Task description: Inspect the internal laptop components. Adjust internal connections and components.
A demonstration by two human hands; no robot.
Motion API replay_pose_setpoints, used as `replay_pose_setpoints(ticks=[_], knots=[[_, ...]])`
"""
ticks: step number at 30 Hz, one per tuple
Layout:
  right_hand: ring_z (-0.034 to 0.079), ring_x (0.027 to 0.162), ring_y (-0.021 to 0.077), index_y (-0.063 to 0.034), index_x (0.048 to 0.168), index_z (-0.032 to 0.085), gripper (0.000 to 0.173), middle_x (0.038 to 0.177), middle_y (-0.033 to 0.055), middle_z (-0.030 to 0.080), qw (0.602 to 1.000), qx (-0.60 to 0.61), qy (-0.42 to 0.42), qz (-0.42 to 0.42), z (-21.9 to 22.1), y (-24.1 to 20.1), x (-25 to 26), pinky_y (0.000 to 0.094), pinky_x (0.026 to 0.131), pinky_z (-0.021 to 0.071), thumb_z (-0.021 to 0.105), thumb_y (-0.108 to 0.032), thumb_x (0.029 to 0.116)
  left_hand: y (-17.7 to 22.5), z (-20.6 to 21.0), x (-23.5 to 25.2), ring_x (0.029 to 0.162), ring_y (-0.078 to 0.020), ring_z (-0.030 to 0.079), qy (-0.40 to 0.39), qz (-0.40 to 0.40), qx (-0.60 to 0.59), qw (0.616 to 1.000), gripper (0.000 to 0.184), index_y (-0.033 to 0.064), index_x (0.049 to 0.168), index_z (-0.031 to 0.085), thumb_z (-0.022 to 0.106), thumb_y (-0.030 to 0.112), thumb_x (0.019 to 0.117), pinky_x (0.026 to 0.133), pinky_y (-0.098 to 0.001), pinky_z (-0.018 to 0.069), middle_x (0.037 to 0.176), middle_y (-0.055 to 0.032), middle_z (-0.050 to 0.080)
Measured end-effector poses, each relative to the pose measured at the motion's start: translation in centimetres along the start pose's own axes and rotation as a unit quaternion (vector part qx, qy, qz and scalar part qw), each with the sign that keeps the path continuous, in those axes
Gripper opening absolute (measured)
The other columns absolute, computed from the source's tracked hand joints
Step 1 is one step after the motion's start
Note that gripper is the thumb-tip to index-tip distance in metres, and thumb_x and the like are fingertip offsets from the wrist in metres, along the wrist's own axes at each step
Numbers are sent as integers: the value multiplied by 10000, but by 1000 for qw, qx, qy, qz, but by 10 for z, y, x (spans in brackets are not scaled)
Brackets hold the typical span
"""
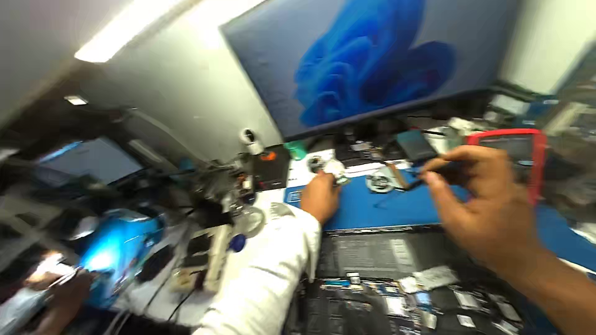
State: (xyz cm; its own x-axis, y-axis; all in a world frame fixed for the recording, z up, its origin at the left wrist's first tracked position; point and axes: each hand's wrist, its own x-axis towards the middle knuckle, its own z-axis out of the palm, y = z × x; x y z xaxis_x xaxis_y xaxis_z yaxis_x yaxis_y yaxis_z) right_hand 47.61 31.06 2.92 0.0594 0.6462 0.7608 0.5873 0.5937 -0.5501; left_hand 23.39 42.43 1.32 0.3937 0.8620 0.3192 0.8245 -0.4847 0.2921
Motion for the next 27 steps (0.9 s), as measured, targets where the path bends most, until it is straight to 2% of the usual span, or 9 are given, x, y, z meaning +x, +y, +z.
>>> replay_pose_setpoints(ticks=[3, 6, 9, 12, 15, 20, 25, 27], knots=[[702, 1026, 238, -18, 1421, 435, 475, 1184, 135, 680, 999, 33, 12, 8, 7, 17, -6, 453, 906, 599, 579, -226, 1019, -1, -25, -28, 996, -266, 685, 23, 17, -1, 1000, 158, 64, 1053, 732, 685, 173, 949, 883, -496, 581, 1050, -118, 694], [682, 990, 218, 35, 1405, 423, 475, 1154, 153, 661, 997, 65, 40, -9, 12, 28, -6, 407, 894, 577, 554, -210, 1020, 28, -63, -57, 1118, -274, 644, -61, -21, -42, 997, 225, 49, 1189, 707, 642, 139, 993, 985, -479, 524, 1184, -135, 672], [674, 963, 212, 33, 1423, 418, 479, 1127, 154, 656, 997, 65, 48, -12, 9, 27, -5, 405, 888, 571, 536, -205, 1025, 9, -60, -94, 1108, -205, 646, -34, 23, -54, 998, 195, 102, 1147, 722, 657, 206, 995, 981, -432, 549, 1136, -64, 684], [679, 958, 227, 10, 1451, 419, 484, 1121, 154, 665, 998, 44, 44, -19, 7, 31, -6, 423, 877, 576, 524, -222, 1039, 3, -67, -130, 1145, -133, 632, -34, 1, -87, 996, 230, 134, 1169, 725, 626, 273, 1015, 1004, -383, 540, 1178, -8, 685], [666, 950, 222, -2, 1451, 431, 476, 1121, 157, 660, 999, 32, 34, -21, 6, 30, -5, 415, 862, 567, 503, -238, 1044, 3, -70, -160, 1201, -103, 612, -27, -32, -124, 991, 287, 155, 1206, 721, 595, 341, 1027, 1043, -365, 519, 1247, 14, 677], [658, 968, 247, -7, 1478, 417, 516, 1131, 184, 648, 999, 3, 20, -41, 6, 26, -4, 435, 872, 560, 499, -281, 1049, 28, -62, -196, 1391, -181, 496, -56, -5, -108, 993, 441, 138, 1338, 659, 522, 439, 1048, 1190, -438, 375, 1422, -36, 604], [674, 965, 258, -37, 1484, 389, 571, 1110, 167, 659, 999, -7, 8, -42, 3, 14, -6, 471, 860, 572, 546, -290, 996, 57, -38, -216, 1471, -270, 394, -65, 9, -50, 997, 633, 185, 1383, 622, 569, 641, 947, 1213, -528, 309, 1517, -68, 514], [680, 962, 253, -49, 1478, 404, 563, 1097, 153, 666, 999, -10, 5, -41, 2, 8, -7, 482, 853, 576, 544, -294, 991, 61, -32, -219, 1481, -278, 374, -56, 2, -31, 998, 666, 209, 1397, 612, 560, 679, 928, 1217, -530, 295, 1534, -65, 495]])
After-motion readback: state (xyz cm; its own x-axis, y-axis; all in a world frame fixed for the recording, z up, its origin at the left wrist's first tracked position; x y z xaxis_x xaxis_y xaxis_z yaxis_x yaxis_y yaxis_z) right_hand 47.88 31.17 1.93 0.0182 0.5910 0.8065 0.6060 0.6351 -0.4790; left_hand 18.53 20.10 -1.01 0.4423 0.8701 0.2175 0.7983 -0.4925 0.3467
